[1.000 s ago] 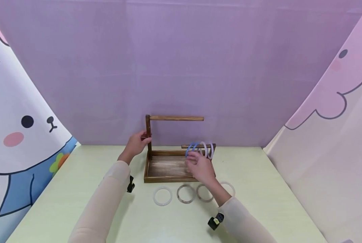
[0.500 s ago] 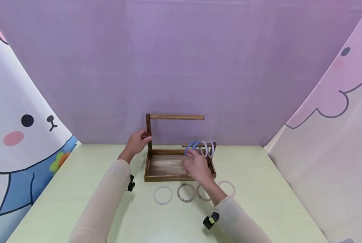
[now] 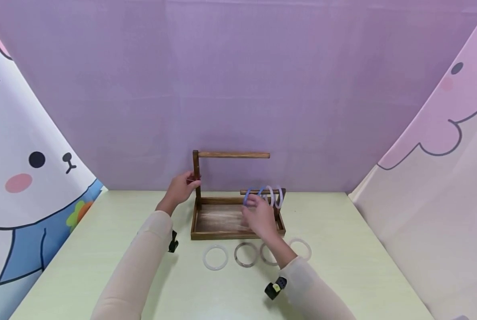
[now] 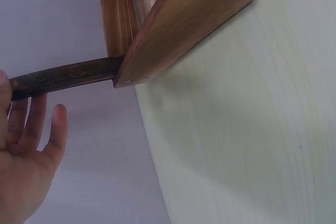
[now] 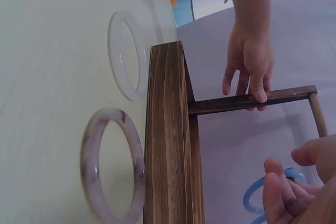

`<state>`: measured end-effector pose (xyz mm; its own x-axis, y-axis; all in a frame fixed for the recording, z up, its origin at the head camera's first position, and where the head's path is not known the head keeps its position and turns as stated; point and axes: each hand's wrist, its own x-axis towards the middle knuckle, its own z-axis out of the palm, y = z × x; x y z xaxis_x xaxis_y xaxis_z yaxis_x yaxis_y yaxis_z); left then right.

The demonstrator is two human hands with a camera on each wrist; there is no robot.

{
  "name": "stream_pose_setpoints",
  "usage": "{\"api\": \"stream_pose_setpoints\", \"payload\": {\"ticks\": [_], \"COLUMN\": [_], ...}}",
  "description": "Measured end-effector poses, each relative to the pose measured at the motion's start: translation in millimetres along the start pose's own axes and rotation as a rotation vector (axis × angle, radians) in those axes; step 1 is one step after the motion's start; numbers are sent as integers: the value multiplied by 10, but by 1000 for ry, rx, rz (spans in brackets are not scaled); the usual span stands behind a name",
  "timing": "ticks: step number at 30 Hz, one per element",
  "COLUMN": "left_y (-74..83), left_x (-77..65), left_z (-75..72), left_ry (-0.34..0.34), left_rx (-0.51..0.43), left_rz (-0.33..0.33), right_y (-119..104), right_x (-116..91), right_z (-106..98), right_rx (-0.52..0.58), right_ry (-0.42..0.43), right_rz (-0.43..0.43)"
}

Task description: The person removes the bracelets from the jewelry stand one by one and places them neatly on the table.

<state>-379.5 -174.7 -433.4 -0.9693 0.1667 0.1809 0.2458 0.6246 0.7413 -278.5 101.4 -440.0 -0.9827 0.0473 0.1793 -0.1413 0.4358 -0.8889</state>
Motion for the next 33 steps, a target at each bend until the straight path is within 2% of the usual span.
{"api": "stream_pose_setpoints", "payload": {"ticks": [8,20,33], "left_y": [-6,-3,13], "left_x": [14,7,15], "left_z": [19,20,12], "left_ry": [-4,7,-16], "left_rx": [17,10,6], "left_rz": [-5,-3,-25], "right_y": [11,12,21], "right_x": [45,77,101], "right_z": [-38,-69,-86], "right_rx": [-27,-189,-202], "right_ry": [43,85,102], "right_rz": [-41,-83,-93]}}
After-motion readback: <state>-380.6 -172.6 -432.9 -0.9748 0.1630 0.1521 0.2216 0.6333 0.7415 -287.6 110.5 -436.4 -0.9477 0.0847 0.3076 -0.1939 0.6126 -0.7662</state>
